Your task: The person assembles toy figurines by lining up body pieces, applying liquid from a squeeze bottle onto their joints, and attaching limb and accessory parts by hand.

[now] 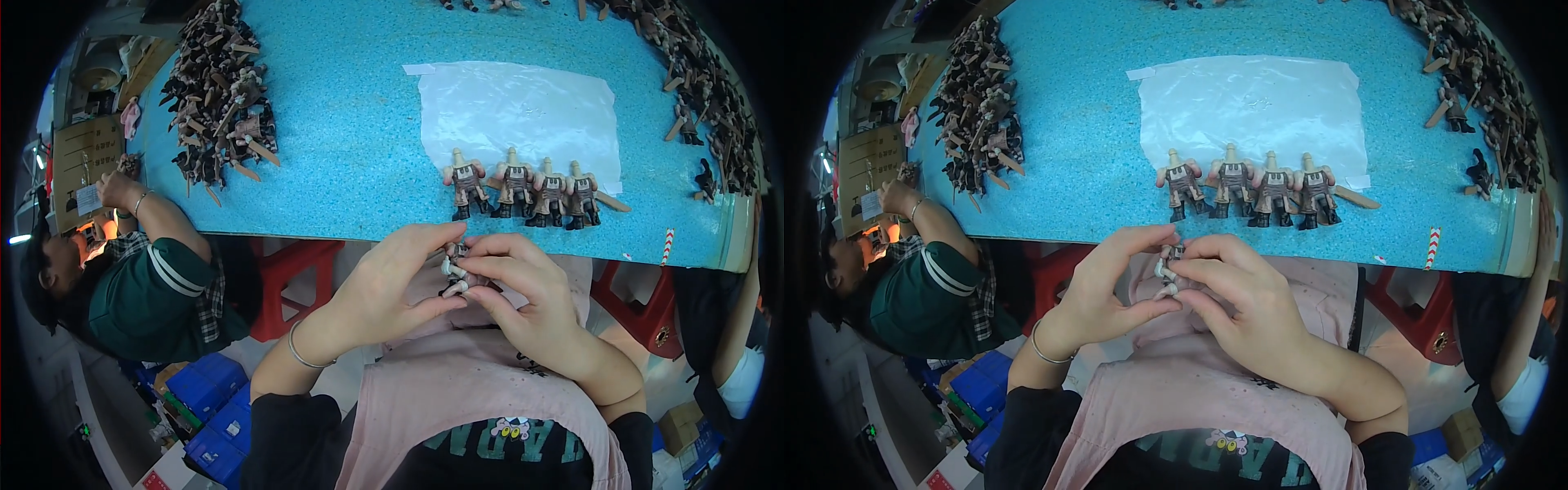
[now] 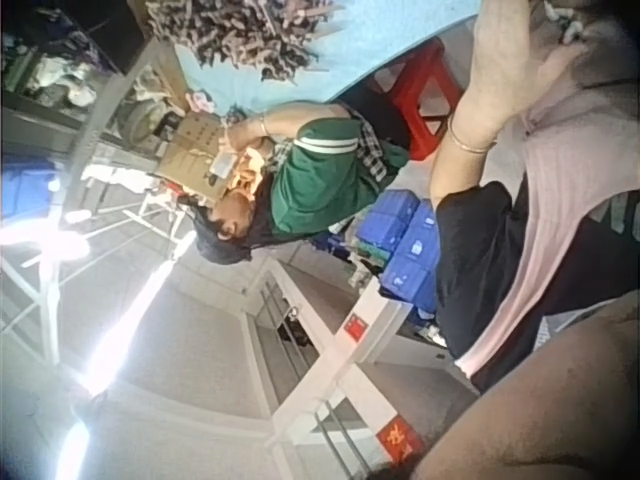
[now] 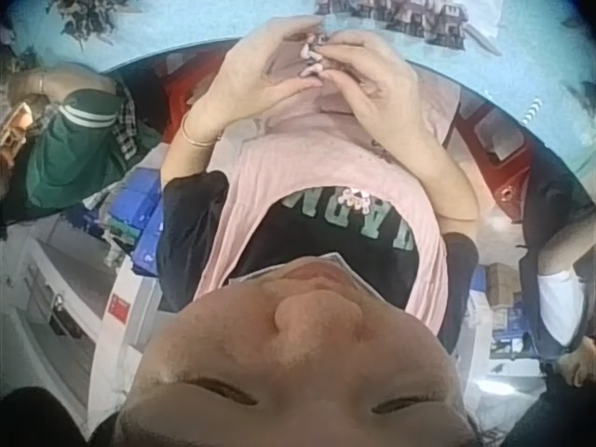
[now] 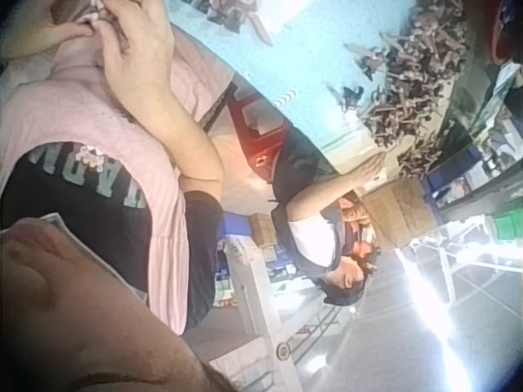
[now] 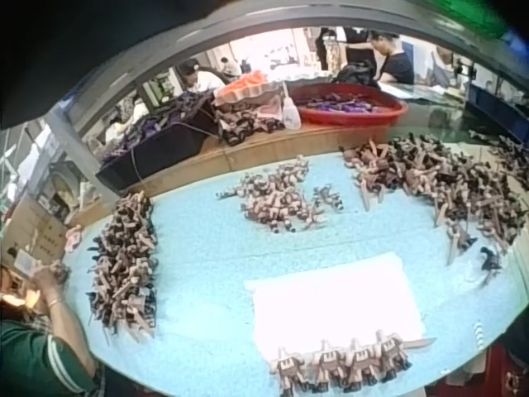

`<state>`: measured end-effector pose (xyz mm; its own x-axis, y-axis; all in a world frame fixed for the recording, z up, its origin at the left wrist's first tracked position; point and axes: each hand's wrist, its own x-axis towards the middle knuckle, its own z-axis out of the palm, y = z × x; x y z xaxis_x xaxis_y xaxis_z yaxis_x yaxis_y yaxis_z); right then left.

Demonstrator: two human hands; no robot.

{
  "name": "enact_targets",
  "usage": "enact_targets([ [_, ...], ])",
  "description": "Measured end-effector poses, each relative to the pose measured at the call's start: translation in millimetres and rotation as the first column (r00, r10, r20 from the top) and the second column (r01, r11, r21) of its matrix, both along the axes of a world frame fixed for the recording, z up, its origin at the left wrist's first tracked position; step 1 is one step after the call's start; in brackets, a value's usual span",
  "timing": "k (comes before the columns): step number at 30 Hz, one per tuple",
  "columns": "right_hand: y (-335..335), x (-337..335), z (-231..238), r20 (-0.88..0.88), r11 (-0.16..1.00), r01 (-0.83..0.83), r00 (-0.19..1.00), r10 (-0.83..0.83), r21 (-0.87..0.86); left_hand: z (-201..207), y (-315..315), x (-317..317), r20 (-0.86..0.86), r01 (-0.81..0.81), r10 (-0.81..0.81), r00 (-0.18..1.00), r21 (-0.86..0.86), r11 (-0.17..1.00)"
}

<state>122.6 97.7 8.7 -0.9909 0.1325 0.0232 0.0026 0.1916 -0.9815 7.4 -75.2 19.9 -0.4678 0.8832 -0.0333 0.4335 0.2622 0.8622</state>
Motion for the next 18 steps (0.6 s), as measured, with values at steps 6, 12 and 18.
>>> enact_targets([
  [6,-3.2,1.4,-0.5,0.019,0.999,0.023,1.0,-0.022,-0.022,0.2,1.4,1.4,-0.01,-0.017,0.017,1.0,0.011,1.0],
  [12,-3.4,2.5,1.5,0.026,0.999,0.032,0.999,-0.031,-0.026,-0.2,1.9,4.4,-0.001,-0.043,0.043,0.999,0.005,0.999],
  [18,-3.3,3.1,3.5,0.089,0.997,0.029,0.996,-0.022,-0.072,0.0,2.3,2.7,-0.043,-0.015,0.015,0.999,0.007,1.0],
])
